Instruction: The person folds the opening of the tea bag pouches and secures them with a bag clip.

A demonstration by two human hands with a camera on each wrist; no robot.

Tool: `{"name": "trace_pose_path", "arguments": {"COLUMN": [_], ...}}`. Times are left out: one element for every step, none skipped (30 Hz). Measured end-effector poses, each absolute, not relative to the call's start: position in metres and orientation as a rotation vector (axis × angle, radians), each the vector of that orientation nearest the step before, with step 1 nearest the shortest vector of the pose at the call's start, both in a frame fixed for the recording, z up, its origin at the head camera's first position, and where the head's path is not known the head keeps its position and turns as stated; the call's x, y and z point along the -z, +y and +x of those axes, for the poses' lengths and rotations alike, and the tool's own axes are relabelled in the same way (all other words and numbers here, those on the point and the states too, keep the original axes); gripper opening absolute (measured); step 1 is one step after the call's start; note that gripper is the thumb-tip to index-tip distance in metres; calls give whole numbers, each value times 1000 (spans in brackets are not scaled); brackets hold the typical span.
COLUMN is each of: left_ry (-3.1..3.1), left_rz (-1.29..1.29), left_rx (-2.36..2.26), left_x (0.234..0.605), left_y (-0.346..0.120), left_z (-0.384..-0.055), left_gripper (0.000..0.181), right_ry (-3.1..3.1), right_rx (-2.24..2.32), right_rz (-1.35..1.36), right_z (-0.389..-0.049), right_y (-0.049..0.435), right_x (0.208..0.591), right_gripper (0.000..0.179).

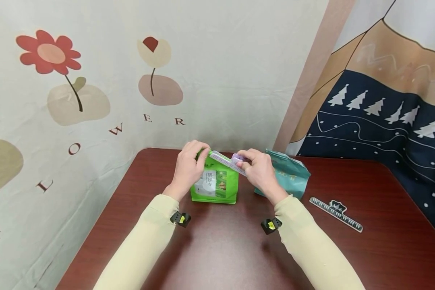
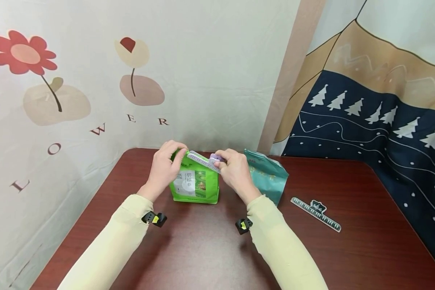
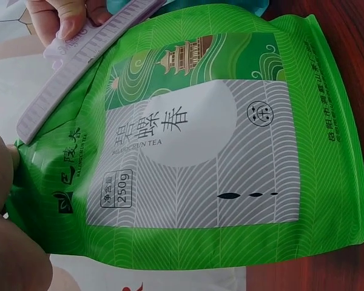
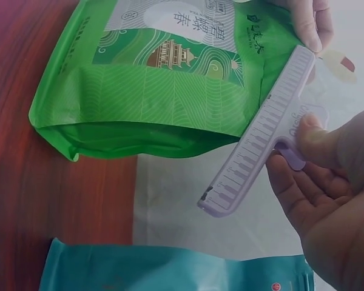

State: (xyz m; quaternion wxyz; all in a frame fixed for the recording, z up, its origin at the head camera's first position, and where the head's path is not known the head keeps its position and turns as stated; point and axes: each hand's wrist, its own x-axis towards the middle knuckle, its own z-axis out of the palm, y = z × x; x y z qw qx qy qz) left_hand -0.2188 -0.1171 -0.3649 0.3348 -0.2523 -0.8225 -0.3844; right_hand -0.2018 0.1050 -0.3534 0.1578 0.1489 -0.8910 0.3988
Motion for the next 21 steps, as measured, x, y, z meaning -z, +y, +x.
{"name": "trace_pose_path", "arguments": {"left_ry": [-2143,-2138,-2133,-2128,-2123,-2121,-2121,-2122,-2125,-2132,-2138,-2147,-2158,-2170,-2182,-2196,-2210,-2228,-2244,-2260,-2276], "left_rz": [-654,-654,-655,-656,-655,-654,-651,-648,-644,-640,-639,-643,-652,-661,-672,-683,-695,-702,-704,-699,-688], "left_rx": [1002,1002,1003,1006,1010,1014,1018,1021,1024,1027,1028,1027,1025,1026,1028,1032,1037,1044,1052,1064,1075], "left_x": [365,366,366,366,366,367,367,367,368,368,368,368,367,367,366,364,363,362,361,360,359], "left_y": [-117,-117,-117,-117,-116,-117,-117,-117,-118,-118,-119,-120,-121,-122,-123,-124,-125,-125,-126,-127,-127], "left_z": [-219,-219,-218,-218,-219,-218,-218,-218,-218,-218,-218,-218,-218,-218,-218,-218,-218,-218,-217,-217,-216], "left_gripper": [12,12,12,12,11,11,11,11,11,11,11,11,10,9,9,8,9,10,12,13,15], "right_ry": [-2548,-2544,-2536,-2527,-2516,-2505,-2494,-2484,-2477,-2474,-2472,-2471,-2469,-2468,-2467,-2468,-2466,-2465,-2464,-2464,-2466], "right_rx": [-1145,-1147,-1152,-1157,-1159,-1165,-1170,-1177,-1185,-1190,-1194,-1197,-1198,-1200,-1198,-1194,-1192,-1190,-1193,-1195,-1195], "right_rz": [421,419,420,425,431,439,446,453,458,458,457,454,452,449,446,442,438,433,429,426,425], "right_z": [-202,-202,-202,-202,-202,-202,-202,-202,-202,-202,-202,-202,-202,-202,-202,-202,-202,-203,-202,-202,-202], "right_y": [105,104,104,103,102,102,101,100,99,99,98,98,98,97,97,98,98,98,98,98,98], "right_x": [354,354,355,355,355,356,356,357,357,357,357,357,357,357,357,357,357,357,357,357,356], "right_gripper": [17,17,17,16,16,15,14,14,15,15,15,15,15,15,15,15,14,14,14,14,14]}}
